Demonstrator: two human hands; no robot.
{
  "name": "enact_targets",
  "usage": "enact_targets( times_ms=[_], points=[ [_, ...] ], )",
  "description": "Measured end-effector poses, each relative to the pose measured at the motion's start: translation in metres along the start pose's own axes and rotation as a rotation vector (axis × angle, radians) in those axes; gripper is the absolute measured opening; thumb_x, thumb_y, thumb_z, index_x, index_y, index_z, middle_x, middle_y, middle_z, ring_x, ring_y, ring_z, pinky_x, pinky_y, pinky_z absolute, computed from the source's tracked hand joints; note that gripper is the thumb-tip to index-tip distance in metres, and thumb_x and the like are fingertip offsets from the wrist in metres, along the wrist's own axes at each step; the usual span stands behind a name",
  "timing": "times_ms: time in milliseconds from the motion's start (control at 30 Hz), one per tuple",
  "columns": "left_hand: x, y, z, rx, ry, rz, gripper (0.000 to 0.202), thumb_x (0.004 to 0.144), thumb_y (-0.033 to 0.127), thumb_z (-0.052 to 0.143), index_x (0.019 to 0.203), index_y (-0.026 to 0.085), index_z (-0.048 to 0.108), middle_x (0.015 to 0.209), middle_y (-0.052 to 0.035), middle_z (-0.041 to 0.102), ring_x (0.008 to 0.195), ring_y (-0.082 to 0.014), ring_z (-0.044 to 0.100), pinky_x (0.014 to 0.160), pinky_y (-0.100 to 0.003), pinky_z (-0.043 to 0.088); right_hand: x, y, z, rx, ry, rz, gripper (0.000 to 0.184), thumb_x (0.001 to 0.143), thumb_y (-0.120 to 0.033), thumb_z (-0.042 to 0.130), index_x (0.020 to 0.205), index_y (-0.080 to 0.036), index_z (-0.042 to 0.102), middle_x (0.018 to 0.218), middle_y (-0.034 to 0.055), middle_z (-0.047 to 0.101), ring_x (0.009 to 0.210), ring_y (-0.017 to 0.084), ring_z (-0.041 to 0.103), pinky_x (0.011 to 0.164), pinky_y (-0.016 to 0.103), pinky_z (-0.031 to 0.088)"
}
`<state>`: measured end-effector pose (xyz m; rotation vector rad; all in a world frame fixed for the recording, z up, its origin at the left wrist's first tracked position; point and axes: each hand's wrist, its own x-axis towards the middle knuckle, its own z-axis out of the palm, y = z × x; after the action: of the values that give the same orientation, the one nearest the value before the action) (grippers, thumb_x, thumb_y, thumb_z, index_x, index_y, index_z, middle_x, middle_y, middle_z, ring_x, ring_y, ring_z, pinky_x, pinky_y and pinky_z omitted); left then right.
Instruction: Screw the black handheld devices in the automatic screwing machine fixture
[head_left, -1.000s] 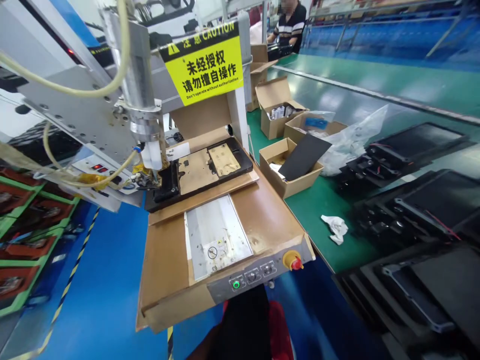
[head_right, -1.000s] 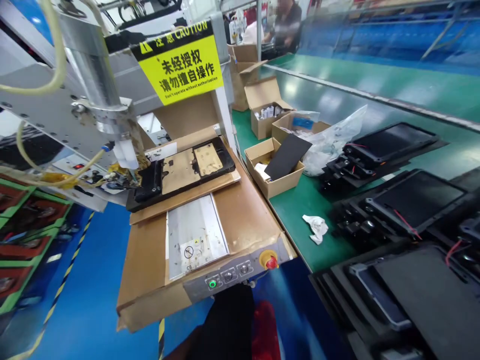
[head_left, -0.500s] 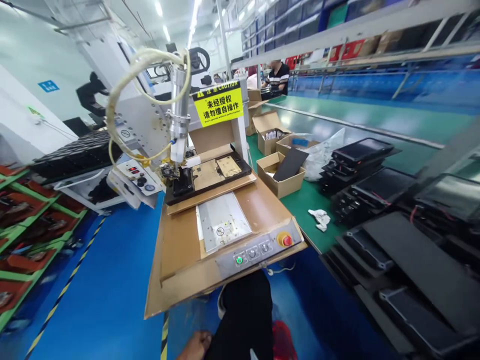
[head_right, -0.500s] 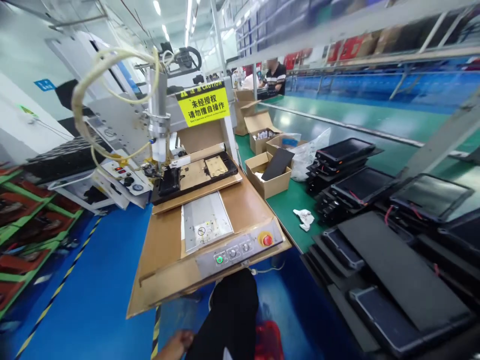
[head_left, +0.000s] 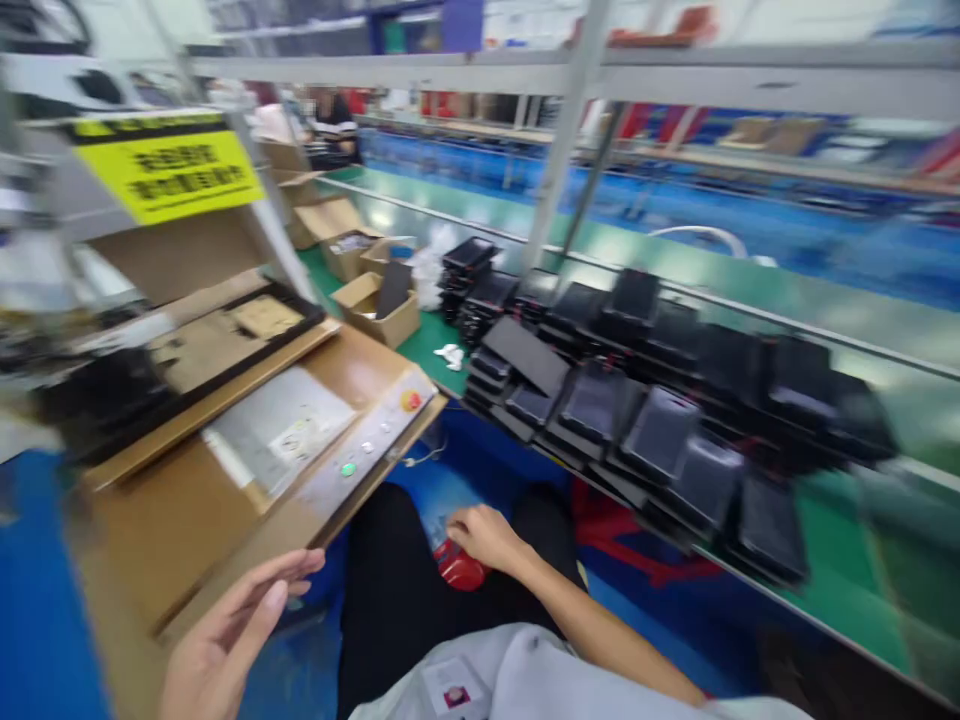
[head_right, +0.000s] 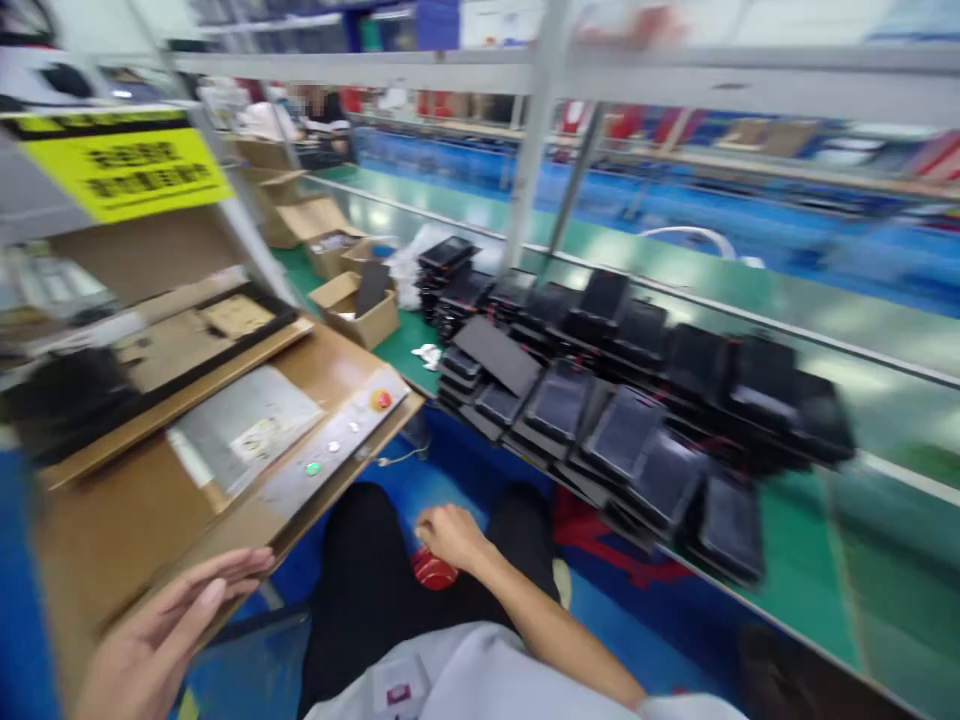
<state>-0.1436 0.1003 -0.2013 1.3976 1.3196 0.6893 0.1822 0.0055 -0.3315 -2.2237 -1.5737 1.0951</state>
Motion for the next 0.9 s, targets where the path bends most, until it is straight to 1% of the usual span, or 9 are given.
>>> enact_targets(
  times_ms=[133,200,300,367,467,633,733,833,900],
  points=[
    [0.032,0.007,0.058,0.023,-0.338,0.120,0.049,0.083,0.064,0.074,0.113,0.026,0.080,0.123,-0.0087,0.078,0.114,-0.0350,0.072,0.104,-0.045,0.059,-0.029,-0.009,-0.104,0.020,0.516,-0.161,0.039,0.112,-0.036,0.036,0.126,-0.023,0.071,0.133,0.0057,0.072,0.126,0.019,0.064,0.111,0.028,0.042],
    [0.033,0.022,0.094,0.011,-0.519,0.198,0.044,0.089,0.060,0.070,0.113,0.025,0.080,0.122,-0.0092,0.078,0.118,-0.0330,0.070,0.108,-0.044,0.056,-0.032,-0.015,-0.163,-0.126,0.714,-0.085,0.040,0.112,-0.031,0.033,0.133,-0.018,0.065,0.141,0.0094,0.067,0.133,0.020,0.058,0.116,0.030,0.038],
    [0.022,0.044,0.133,0.009,-0.714,0.289,0.037,0.096,0.053,0.064,0.114,0.025,0.080,0.123,-0.0086,0.077,0.121,-0.0301,0.069,0.109,-0.040,0.053,-0.010,-0.023,-0.239,-0.246,0.722,0.095,0.056,0.103,-0.024,0.057,0.156,-0.012,0.042,0.158,0.0186,0.050,0.146,0.030,0.045,0.119,0.041,0.036],
    [0.014,0.051,0.144,0.023,-0.773,0.333,0.034,0.098,0.050,0.062,0.115,0.026,0.079,0.124,-0.0080,0.077,0.120,-0.0288,0.069,0.109,-0.039,0.052,0.011,-0.026,-0.274,-0.251,0.666,0.161,0.072,0.091,-0.027,0.076,0.153,-0.007,0.045,0.152,0.0247,0.055,0.139,0.036,0.052,0.113,0.045,0.043],
    [0.006,0.047,0.145,0.024,-0.779,0.343,0.031,0.100,0.047,0.059,0.116,0.028,0.078,0.122,-0.0073,0.077,0.118,-0.0275,0.069,0.108,-0.038,0.052,0.023,-0.027,-0.302,-0.253,0.606,0.230,0.079,0.076,-0.031,0.091,0.142,-0.004,0.056,0.138,0.0276,0.064,0.126,0.039,0.063,0.102,0.045,0.050],
    [0.006,0.037,0.142,-0.138,-0.632,0.300,0.030,0.101,0.044,0.060,0.118,0.024,0.074,0.123,-0.0106,0.075,0.110,-0.0271,0.072,0.101,-0.041,0.054,-0.005,-0.037,-0.301,-0.276,0.687,0.143,0.036,0.095,-0.028,0.068,0.127,-0.012,0.068,0.130,0.0238,0.070,0.120,0.037,0.066,0.096,0.046,0.050],
    [0.021,0.049,0.138,-0.277,-0.443,0.363,0.040,0.101,0.046,0.061,0.135,0.024,0.063,0.139,-0.0146,0.067,0.110,-0.0261,0.071,0.097,-0.042,0.056,-0.006,-0.058,-0.265,0.059,0.746,-0.224,0.027,0.094,-0.043,0.069,0.099,-0.016,0.071,0.094,0.0115,0.075,0.089,0.027,0.070,0.079,0.035,0.052],
    [0.035,0.062,0.119,-0.326,-0.256,0.447,0.049,0.102,0.046,0.060,0.146,0.024,0.053,0.149,-0.0151,0.060,0.122,-0.0261,0.066,0.105,-0.043,0.053,-0.001,-0.100,-0.194,0.488,0.323,-0.522,0.037,0.090,-0.055,0.072,0.086,-0.019,0.067,0.080,0.0041,0.069,0.071,0.019,0.064,0.064,0.028,0.048],
    [0.037,0.063,0.095,-0.327,-0.107,0.444,0.050,0.102,0.047,0.062,0.146,0.023,0.055,0.147,-0.0139,0.062,0.130,-0.0275,0.062,0.112,-0.043,0.049,0.004,-0.133,-0.148,0.599,0.098,-0.561,0.042,0.090,-0.060,0.071,0.084,-0.019,0.065,0.062,-0.0019,0.058,0.052,0.013,0.052,0.051,0.024,0.038]
  ],
)
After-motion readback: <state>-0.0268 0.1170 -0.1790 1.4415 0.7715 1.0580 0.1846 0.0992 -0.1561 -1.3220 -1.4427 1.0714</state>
